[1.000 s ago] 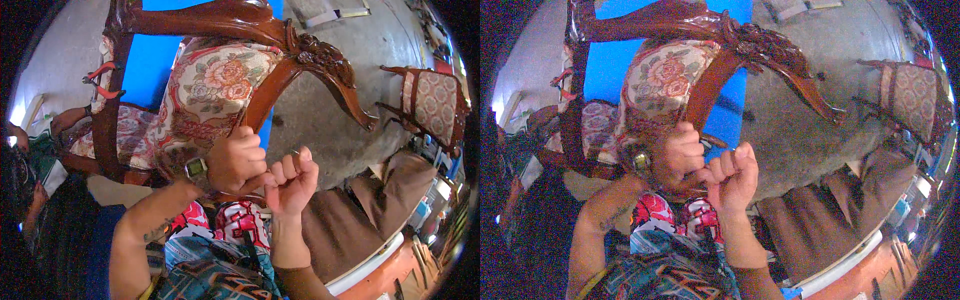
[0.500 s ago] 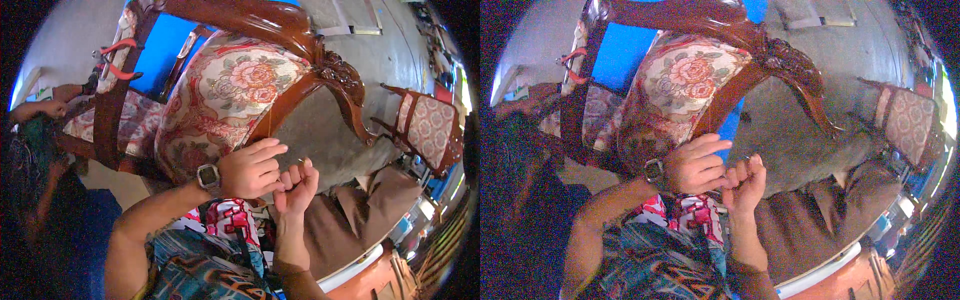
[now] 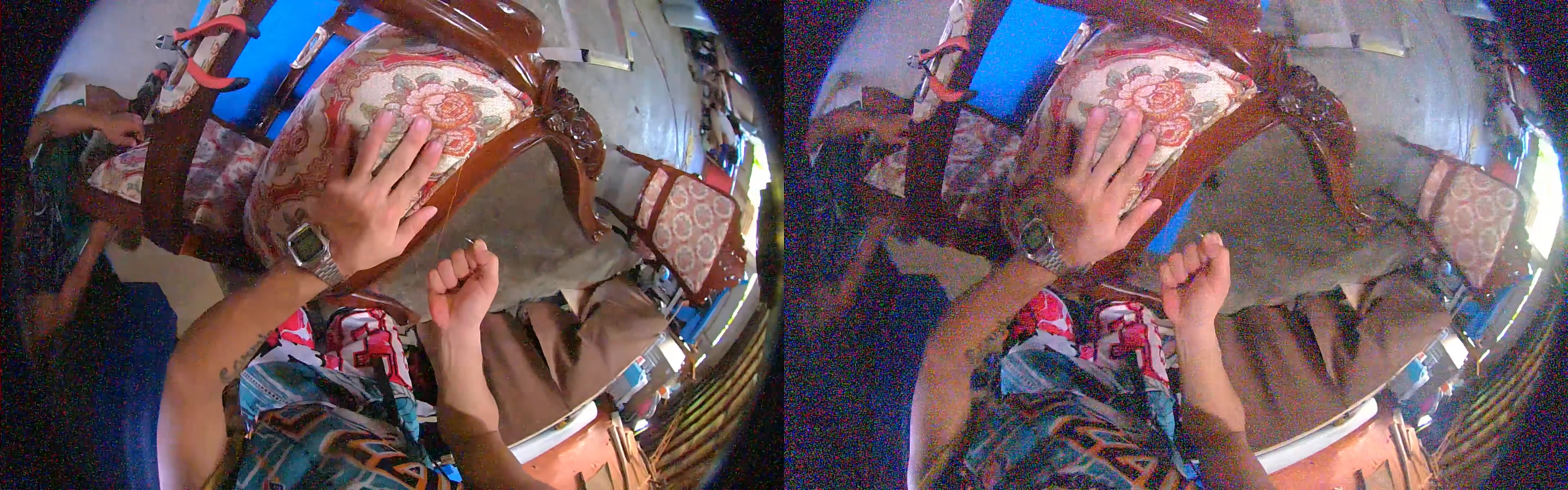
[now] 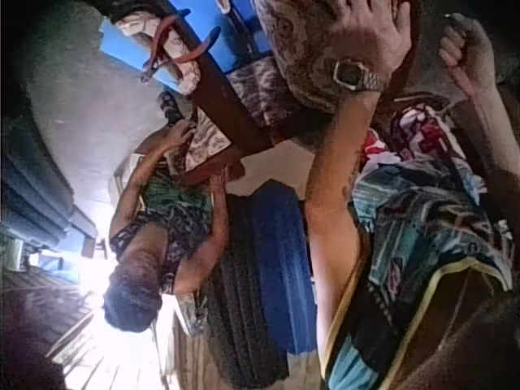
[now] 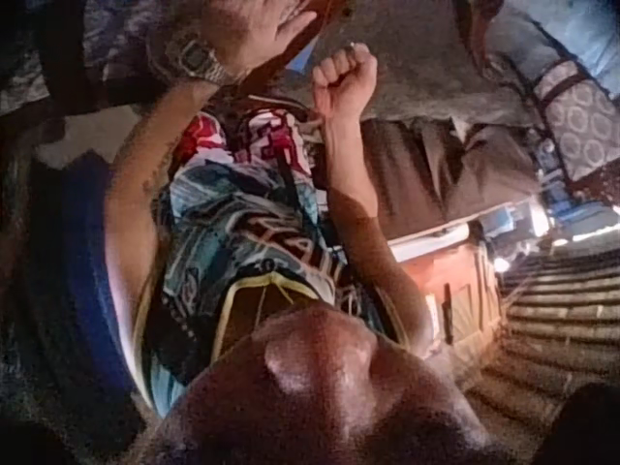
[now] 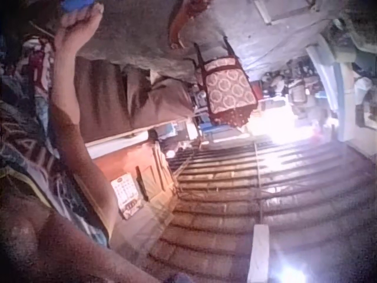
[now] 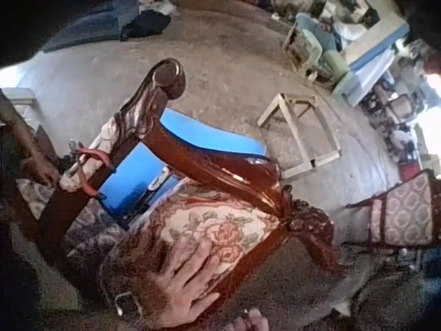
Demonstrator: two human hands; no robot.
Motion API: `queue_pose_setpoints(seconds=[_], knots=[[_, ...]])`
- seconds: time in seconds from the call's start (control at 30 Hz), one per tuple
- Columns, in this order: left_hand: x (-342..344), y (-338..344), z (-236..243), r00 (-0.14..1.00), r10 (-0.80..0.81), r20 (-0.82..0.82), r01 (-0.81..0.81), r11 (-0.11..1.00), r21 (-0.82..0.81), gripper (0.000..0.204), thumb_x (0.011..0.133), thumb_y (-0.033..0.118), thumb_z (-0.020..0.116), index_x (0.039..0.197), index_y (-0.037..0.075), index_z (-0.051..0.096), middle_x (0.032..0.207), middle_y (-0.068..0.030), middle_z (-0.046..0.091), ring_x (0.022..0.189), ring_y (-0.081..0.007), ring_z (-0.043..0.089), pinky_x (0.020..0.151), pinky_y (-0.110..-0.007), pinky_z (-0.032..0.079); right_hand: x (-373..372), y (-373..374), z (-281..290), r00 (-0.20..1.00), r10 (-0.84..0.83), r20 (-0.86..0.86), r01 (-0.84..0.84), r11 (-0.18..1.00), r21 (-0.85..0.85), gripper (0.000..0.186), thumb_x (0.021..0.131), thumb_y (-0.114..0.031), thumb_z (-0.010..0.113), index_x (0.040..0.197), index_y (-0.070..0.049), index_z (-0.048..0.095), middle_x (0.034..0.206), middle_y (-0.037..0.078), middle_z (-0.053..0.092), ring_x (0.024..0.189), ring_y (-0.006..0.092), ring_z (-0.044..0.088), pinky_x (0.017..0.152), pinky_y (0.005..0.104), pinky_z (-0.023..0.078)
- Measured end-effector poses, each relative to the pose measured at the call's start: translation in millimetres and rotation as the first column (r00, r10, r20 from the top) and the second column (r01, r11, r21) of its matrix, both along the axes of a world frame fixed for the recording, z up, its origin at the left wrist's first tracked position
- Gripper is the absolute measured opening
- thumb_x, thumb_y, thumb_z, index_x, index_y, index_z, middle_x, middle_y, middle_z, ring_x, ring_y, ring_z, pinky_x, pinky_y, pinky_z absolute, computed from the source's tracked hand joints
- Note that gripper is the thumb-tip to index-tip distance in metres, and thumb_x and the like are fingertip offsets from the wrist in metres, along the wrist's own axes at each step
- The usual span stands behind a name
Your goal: The person sews upholstery fabric onto a wooden chair using a needle and thread, then walks across the workshop and picks up an office chair seat.
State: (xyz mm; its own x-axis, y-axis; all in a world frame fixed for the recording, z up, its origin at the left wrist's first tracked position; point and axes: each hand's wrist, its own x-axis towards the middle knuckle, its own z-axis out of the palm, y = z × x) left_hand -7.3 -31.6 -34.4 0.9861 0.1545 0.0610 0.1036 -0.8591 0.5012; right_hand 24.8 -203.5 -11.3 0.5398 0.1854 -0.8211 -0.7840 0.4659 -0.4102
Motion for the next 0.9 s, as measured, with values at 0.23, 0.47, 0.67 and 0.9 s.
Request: queue_pose_setpoints(seconds=[0.23,0.47,0.67,0.9], knots=[[-2.6,-3.1,-10.5,0.989,-0.041,0.145,0.058,0.992,-0.114,0.047,0.079,0.023,0.063,0.123,0.008,0.054,0.139,-0.0106,0.039,0.132,-0.0397,0.024,0.106,-0.057,0.017,17.7,-8.0,7.8,0.996,0.064,0.064,-0.073,0.986,0.152,0.023,0.089,-0.025,0.047,0.071,-0.016,0.036,0.053,-0.005,0.022,0.043,0.0089,0.017,0.039,0.0269,0.017],[-3.8,-4.0,-8.6,0.995,0.013,0.096,-0.014,1.000,0.012,0.043,0.078,0.026,0.064,0.120,0.019,0.058,0.137,0.0016,0.043,0.131,-0.0272,0.031,0.105,-0.059,0.010,63.3,10.8,16.6,0.675,0.560,0.481,-0.350,0.816,-0.459,0.015,0.091,-0.020,0.051,0.084,-0.007,0.048,0.062,0.003,0.051,0.049,0.0130,0.047,0.046,0.0279,0.040],[-0.5,-2.0,-7.3,0.990,-0.012,0.140,0.005,0.999,0.045,0.047,0.078,0.025,0.064,0.124,0.020,0.054,0.138,0.0024,0.041,0.132,-0.0273,0.030,0.106,-0.058,0.012,101.3,33.1,22.7,0.233,0.885,0.403,-0.299,0.459,-0.836,0.017,0.089,-0.018,0.057,0.086,-0.001,0.056,0.067,0.008,0.064,0.058,0.0107,0.061,0.052,0.0264,0.047],[1.6,-2.1,-10.5,0.994,-0.009,0.104,0.002,0.998,0.066,0.046,0.081,0.027,0.061,0.126,0.024,0.052,0.139,0.0031,0.040,0.132,-0.0267,0.029,0.104,-0.057,0.017,112.4,48.7,14.9,0.038,0.931,0.363,-0.125,0.365,-0.923,0.014,0.082,-0.013,0.064,0.074,-0.003,0.057,0.052,0.006,0.056,0.042,0.0076,0.048,0.043,0.0249,0.038]])
